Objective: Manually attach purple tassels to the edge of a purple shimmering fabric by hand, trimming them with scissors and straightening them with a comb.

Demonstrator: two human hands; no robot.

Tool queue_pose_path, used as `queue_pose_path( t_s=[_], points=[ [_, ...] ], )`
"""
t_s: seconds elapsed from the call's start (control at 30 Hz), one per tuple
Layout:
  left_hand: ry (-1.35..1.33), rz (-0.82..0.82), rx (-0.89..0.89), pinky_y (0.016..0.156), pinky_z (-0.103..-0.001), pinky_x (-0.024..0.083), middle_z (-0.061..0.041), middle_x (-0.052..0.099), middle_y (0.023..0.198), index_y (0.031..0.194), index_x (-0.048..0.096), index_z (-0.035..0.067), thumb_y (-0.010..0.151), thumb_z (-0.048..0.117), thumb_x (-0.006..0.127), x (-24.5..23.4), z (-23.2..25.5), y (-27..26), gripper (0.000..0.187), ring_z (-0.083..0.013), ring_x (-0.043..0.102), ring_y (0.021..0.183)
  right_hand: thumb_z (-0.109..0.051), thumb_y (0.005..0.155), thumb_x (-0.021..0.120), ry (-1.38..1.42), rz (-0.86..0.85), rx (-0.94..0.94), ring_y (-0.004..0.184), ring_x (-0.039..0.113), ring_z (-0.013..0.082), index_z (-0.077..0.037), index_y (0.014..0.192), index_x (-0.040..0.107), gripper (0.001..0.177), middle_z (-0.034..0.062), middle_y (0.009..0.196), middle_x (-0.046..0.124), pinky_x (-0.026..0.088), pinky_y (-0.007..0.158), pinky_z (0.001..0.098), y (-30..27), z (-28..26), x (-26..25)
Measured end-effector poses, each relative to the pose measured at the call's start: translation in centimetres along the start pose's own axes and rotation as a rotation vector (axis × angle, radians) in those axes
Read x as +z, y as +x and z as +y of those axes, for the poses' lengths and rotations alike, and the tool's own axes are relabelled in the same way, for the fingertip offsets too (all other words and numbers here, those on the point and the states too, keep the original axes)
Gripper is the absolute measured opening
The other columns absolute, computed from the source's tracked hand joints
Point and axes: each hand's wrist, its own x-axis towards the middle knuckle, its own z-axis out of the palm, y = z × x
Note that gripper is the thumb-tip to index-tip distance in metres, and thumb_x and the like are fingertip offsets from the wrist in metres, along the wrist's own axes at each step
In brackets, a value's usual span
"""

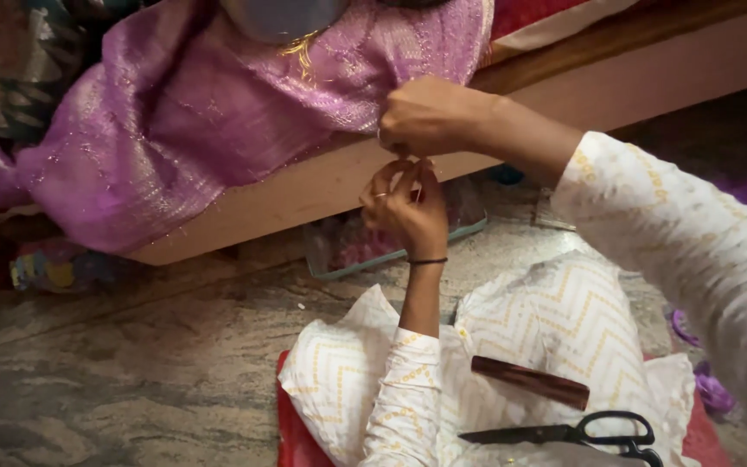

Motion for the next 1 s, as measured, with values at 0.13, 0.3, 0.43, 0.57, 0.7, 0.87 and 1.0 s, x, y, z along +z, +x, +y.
queue_pose_path(
  t_s=[0.13,0.3,0.43,0.57,0.7,0.87,1.0],
  points=[
    [0.046,0.052,0.084,0.105,-0.052,0.032,0.011,0.075,0.108,0.082,0.080,0.021,0.083,0.020,0.076,0.7,-0.3,-0.3,0.004,-0.0230,0.055,0.115,-0.010,0.092,0.074,-0.053,0.163,-0.042,0.075,0.073,0.0235,-0.005,0.076,0.076,0.016,0.0105,0.085,0.073,0.059,0.061,0.0380,-0.9,1.2,3.1],
    [-0.090,-0.056,0.034,0.095,-0.041,0.042,0.008,0.076,0.103,0.086,0.080,0.016,0.087,0.018,0.075,0.0,-0.2,0.3,0.006,-0.0223,0.061,0.104,-0.008,0.084,0.077,0.186,0.619,0.087,0.083,0.073,0.0257,-0.003,0.099,0.079,0.017,0.0110,0.096,0.075,0.060,0.069,0.0377,-6.6,-1.8,3.9],
    [-0.543,-0.156,-0.096,0.080,-0.027,0.054,-0.001,0.076,0.099,0.093,0.077,0.003,0.094,0.011,0.072,2.0,-2.4,-0.3,0.009,-0.0139,0.068,0.084,0.001,0.086,0.073,0.549,0.606,0.483,0.075,0.075,0.0221,-0.002,0.108,0.079,0.023,0.0155,0.099,0.077,0.060,0.067,0.0331,-8.9,-3.5,6.3],
    [-0.824,-0.284,-0.256,0.079,-0.026,0.052,-0.005,0.072,0.094,0.092,0.075,-0.002,0.098,0.006,0.068,2.1,-2.4,-0.6,0.013,-0.0110,0.065,0.086,0.000,0.086,0.072,0.772,0.628,0.487,0.076,0.075,0.0165,-0.001,0.109,0.077,0.024,0.0152,0.092,0.078,0.058,0.067,0.0301,-8.5,-4.0,9.1],
    [-0.863,-0.319,-0.393,0.070,-0.026,0.048,-0.001,0.071,0.099,0.092,0.077,0.000,0.096,0.007,0.070,2.4,-3.1,-0.3,0.012,-0.0088,0.061,0.080,0.000,0.091,0.070,0.870,0.740,0.563,0.075,0.071,0.0131,-0.001,0.109,0.076,0.018,0.0123,0.087,0.077,0.056,0.066,0.0285,-8.6,-4.7,10.2],
    [-0.189,-0.134,0.071,0.092,-0.034,0.045,0.005,0.073,0.102,0.090,0.080,0.011,0.087,0.017,0.078,-0.1,-0.8,0.2,0.007,-0.0166,0.063,0.101,-0.002,0.091,0.074,0.597,0.784,0.483,0.073,0.072,0.0211,-0.002,0.104,0.075,0.013,0.0127,0.086,0.073,0.055,0.065,0.0333,-10.1,-5.3,7.6],
    [0.080,-0.062,0.229,0.111,-0.050,0.026,0.009,0.074,0.110,0.098,0.081,0.018,0.089,0.027,0.076,-1.4,1.6,0.4,0.014,-0.0192,0.058,0.116,-0.005,0.086,0.076,0.165,0.762,0.317,0.087,0.069,0.0280,-0.002,0.110,0.074,0.024,0.0113,0.099,0.071,0.056,0.075,0.0383,-10.2,-5.9,4.7]
  ],
)
